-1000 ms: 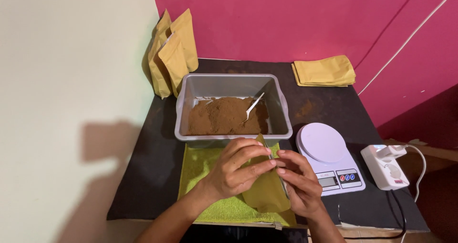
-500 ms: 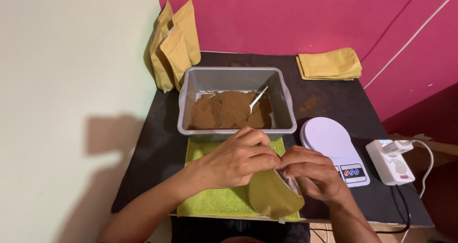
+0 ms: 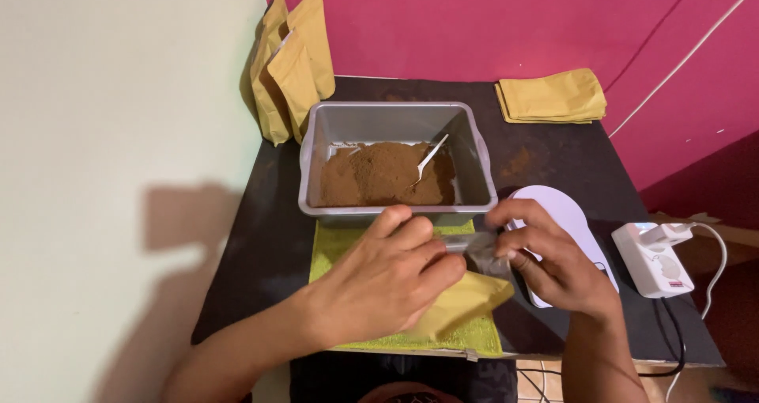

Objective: The person is organizing yellow coffee bags by picking them up, opening and flattening them, and then stacking them neatly on a table.

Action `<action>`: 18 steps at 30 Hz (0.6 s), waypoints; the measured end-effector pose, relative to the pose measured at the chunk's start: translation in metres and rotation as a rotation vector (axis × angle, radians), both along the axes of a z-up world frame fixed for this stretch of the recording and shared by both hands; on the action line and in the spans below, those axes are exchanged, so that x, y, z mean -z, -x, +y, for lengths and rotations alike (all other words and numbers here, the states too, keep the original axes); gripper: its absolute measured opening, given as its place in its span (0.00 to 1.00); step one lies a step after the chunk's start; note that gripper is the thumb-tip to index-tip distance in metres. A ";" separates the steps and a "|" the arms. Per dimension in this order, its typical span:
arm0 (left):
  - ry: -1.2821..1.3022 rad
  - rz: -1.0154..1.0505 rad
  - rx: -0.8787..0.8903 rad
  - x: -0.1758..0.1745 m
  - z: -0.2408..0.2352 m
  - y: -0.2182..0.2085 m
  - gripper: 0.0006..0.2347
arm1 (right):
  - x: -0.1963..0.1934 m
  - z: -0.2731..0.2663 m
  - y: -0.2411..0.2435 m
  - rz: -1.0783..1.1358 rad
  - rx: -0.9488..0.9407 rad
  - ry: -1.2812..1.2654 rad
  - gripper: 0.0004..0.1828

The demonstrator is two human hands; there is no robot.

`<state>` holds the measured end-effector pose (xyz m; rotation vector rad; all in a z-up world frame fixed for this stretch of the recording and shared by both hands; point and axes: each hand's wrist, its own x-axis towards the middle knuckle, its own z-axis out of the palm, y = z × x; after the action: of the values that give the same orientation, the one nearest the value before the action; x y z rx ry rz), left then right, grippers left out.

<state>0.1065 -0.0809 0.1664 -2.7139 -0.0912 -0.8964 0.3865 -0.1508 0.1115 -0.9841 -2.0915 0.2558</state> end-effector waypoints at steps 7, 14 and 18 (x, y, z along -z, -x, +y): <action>-0.064 -0.163 -0.088 0.026 0.004 -0.016 0.03 | 0.044 -0.004 0.027 0.637 0.152 0.088 0.24; 0.141 -0.429 0.039 0.053 0.000 -0.030 0.05 | 0.068 -0.005 0.082 0.467 0.275 0.754 0.54; 0.148 -0.557 0.137 0.074 0.002 -0.022 0.07 | 0.081 -0.001 0.086 0.357 0.358 0.833 0.49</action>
<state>0.1286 -0.0793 0.0919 -2.5365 -0.0866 -1.7254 0.3008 -0.1514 0.0301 -1.6197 -1.4329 1.0807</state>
